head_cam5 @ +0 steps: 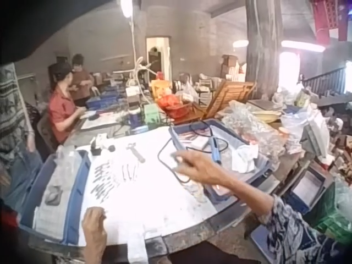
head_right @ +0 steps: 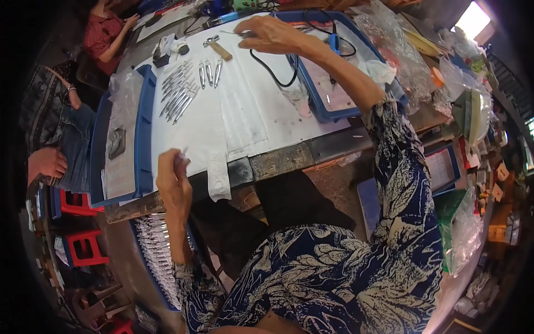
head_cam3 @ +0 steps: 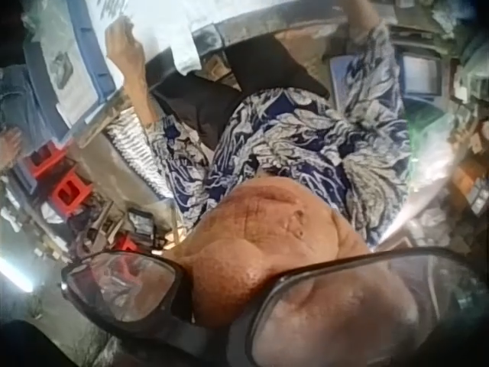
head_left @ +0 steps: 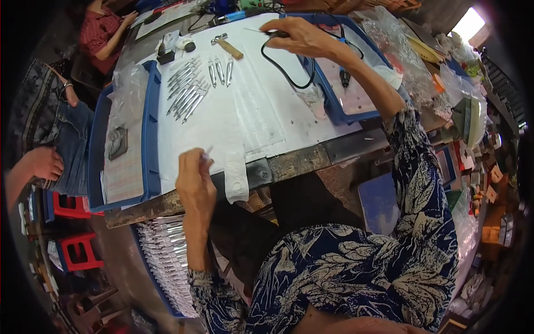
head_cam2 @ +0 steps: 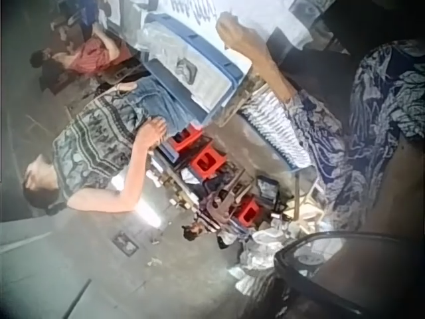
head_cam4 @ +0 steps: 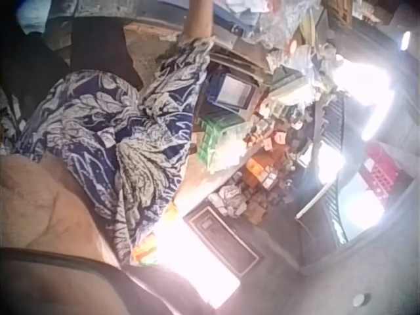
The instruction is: Assembling small metal and plastic hardware components using an electric screwdriver and manual hand tools.
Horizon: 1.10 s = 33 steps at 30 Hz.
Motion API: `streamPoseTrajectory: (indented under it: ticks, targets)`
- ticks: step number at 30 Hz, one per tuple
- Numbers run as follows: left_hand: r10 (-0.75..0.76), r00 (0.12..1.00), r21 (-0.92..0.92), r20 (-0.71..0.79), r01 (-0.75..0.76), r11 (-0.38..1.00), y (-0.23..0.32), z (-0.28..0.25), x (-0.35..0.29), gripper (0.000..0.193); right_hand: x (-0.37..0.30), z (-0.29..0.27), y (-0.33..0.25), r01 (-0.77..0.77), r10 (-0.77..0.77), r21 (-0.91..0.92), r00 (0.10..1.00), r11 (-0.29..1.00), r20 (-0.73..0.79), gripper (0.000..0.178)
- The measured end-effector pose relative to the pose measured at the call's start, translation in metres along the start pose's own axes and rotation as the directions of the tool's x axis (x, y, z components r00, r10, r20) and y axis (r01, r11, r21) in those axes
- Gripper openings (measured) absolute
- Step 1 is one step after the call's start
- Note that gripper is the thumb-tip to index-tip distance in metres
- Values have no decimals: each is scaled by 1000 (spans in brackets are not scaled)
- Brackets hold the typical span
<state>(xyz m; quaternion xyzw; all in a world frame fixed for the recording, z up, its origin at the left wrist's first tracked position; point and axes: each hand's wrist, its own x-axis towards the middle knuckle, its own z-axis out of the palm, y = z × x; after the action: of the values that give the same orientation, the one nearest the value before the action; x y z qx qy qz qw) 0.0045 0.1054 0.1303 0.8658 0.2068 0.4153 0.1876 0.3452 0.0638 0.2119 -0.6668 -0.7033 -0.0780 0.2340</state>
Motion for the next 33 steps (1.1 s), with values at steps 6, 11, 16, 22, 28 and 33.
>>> streamPoseTrajectory:
  ticks: [6,11,16,22,28,33]
  targets:
    - [-328,931,-209,160,357,911,30,-1,-39,20,83,16,-35,127,-104,-244,989,961,105,31]
    - [-359,885,-239,298,433,869,43,-13,-49,19,85,7,-38,124,-119,-32,986,992,116,23]
    - [-409,835,-254,368,513,820,37,-16,-59,18,89,5,-31,1,104,-340,951,941,292,20]
    - [-440,821,-306,363,551,776,40,-14,-68,19,67,-38,-6,-10,350,-579,805,815,479,21]
    - [-449,818,-274,361,553,787,46,-20,-73,18,29,-26,-4,-64,137,-193,910,979,391,36]
    - [-453,802,-281,389,571,771,42,-11,-79,15,13,-19,-21,-154,139,25,943,988,302,41]
